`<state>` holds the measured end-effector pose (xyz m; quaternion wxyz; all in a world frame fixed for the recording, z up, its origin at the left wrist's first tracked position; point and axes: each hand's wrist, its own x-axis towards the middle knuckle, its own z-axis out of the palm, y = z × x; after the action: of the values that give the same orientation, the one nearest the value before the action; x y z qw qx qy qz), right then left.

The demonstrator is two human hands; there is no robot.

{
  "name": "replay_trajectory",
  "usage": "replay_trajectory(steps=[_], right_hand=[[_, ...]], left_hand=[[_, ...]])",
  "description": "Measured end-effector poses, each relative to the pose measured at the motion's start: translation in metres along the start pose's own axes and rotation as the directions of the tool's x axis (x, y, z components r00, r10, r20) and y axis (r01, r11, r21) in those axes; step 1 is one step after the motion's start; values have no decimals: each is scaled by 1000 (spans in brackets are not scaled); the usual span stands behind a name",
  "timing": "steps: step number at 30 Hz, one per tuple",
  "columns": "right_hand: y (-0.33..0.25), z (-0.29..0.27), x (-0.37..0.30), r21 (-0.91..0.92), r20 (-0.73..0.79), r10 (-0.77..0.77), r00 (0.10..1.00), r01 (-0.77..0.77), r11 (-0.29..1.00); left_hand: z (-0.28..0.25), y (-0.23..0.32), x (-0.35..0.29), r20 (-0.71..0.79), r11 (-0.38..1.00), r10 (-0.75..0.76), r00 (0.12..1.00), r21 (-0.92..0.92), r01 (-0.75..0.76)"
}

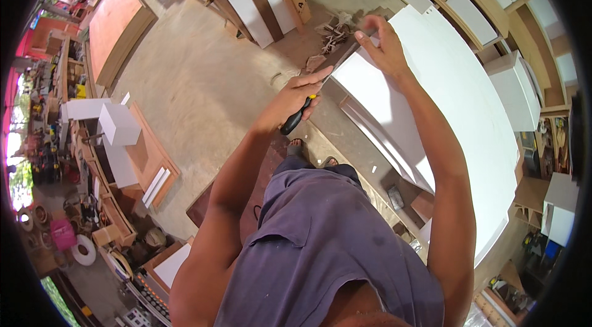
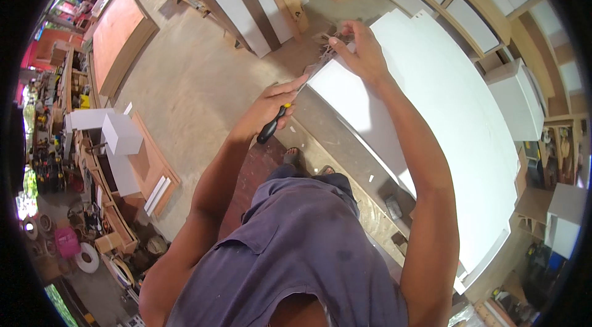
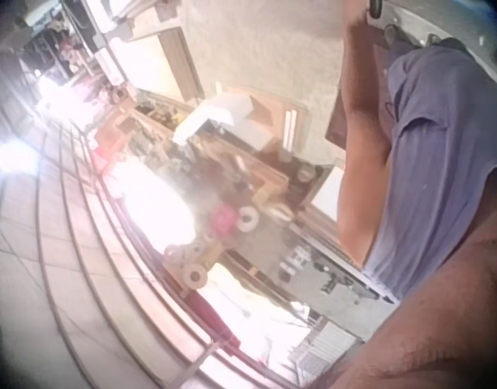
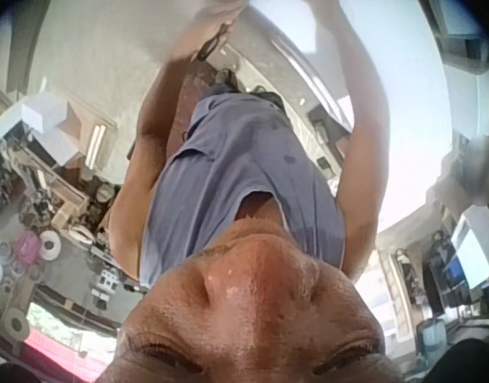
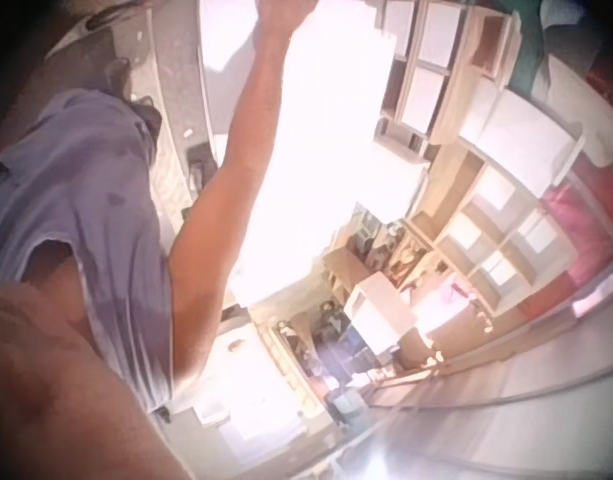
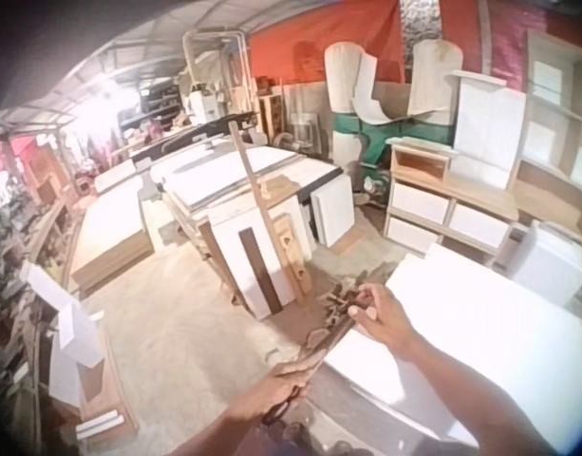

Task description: The person assembles a white cabinet by placing a large white panel onto a frame, then uses a utility knife to trim excess material along the edges. The person also uses a metal straight edge to guide the knife and ensure straight cuts.

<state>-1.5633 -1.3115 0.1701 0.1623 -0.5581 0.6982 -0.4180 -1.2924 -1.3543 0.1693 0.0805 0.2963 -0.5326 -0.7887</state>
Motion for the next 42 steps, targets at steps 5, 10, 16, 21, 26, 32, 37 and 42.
replay_trajectory(steps=[5,10,16,21,26,32,37,42], right_hand=[[-6,5,-3,-139,-82,-69,994,57,989],[2,9,5,-429,-102,-214,971,151,890],[-23,47,-24,-769,-217,18,976,-182,613],[-93,112,-55,-827,56,113,992,-18,561],[-76,61,-72,-511,112,-40,993,93,855],[-78,51,-60,-627,406,-96,909,353,694],[-69,35,-72,-490,-157,-115,981,24,871],[-47,38,-79,-249,-373,145,916,-250,936]], left_hand=[[-27,-5,3,109,1000,4,994,-14,-2],[-24,-13,43,179,998,45,983,-47,-38],[-77,-59,52,26,948,-68,997,-309,73],[-157,-170,43,-136,963,-247,959,-143,228],[-143,-152,18,-35,970,-235,971,-77,232],[-76,-67,-2,72,997,15,997,-83,-9],[-47,-68,6,130,929,321,938,149,-339],[-41,-71,23,207,462,691,692,610,-644]])
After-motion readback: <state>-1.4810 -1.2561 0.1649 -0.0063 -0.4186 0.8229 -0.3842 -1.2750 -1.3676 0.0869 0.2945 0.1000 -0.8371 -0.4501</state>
